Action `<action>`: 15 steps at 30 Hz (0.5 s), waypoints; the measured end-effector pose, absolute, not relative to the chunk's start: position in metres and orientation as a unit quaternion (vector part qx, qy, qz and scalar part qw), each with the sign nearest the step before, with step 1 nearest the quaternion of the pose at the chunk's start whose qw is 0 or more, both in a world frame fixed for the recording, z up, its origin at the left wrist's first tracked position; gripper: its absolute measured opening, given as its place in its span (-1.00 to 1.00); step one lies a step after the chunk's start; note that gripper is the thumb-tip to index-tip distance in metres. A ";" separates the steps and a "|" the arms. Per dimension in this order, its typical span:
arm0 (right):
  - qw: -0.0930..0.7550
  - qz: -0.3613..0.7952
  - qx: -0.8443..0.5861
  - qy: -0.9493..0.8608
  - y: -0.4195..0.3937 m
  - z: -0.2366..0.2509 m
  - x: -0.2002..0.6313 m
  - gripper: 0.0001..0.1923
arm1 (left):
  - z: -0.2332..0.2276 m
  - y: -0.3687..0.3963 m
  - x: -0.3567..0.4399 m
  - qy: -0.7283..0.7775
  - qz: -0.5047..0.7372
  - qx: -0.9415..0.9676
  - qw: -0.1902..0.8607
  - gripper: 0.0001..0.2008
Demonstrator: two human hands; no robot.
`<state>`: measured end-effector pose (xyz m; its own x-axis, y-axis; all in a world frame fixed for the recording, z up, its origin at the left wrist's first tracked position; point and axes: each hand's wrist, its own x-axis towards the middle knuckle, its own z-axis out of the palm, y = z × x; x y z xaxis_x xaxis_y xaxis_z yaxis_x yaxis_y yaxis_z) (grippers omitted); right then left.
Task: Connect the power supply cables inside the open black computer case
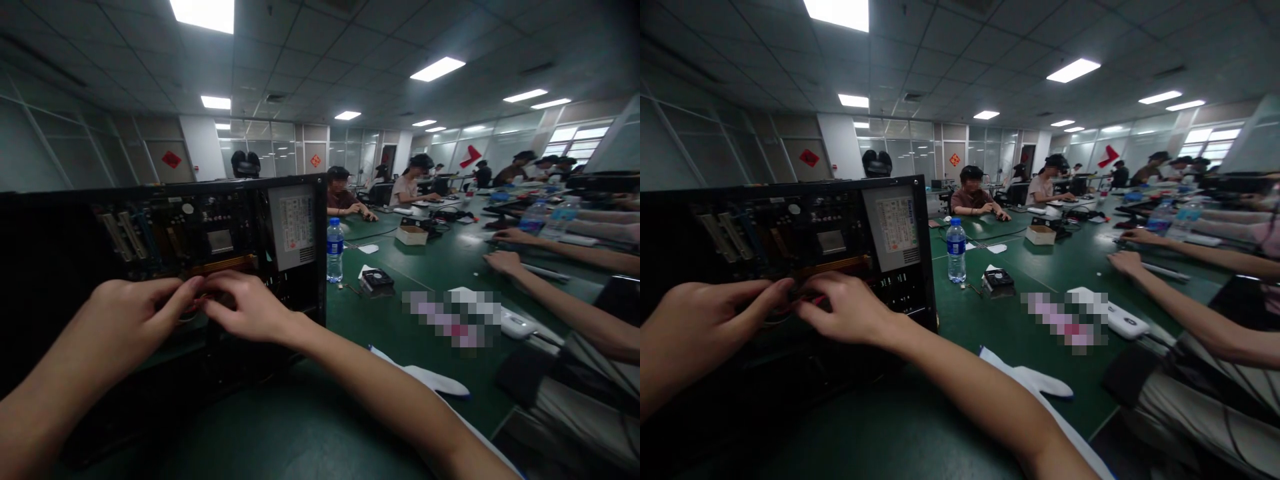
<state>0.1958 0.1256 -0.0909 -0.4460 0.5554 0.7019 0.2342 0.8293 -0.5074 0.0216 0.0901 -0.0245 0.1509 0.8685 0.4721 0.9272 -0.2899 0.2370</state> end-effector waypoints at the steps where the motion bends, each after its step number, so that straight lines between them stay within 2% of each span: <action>1: 0.444 0.158 -0.223 -0.854 0.123 -0.088 0.198 -0.79 | -0.026 0.089 0.023 -0.596 -0.253 -0.760 0.066 -0.47; 5: 0.334 0.195 -0.161 -0.908 0.107 -0.071 0.210 -0.73 | -0.026 0.083 0.032 -0.571 -0.231 -0.785 0.068 -0.47; 8: 0.294 0.210 -0.162 -0.918 0.091 -0.055 0.220 -0.67 | -0.023 0.079 0.034 -0.521 -0.249 -0.816 0.038 -0.47; 11: 0.304 0.204 -0.189 -0.912 0.077 -0.043 0.228 -0.73 | -0.022 0.077 0.026 -0.466 -0.251 -0.848 -0.021 -0.44; 15: 0.361 0.204 -0.226 -0.882 0.068 -0.037 0.231 -0.69 | -0.026 0.081 0.009 -0.437 -0.252 -0.861 -0.067 -0.46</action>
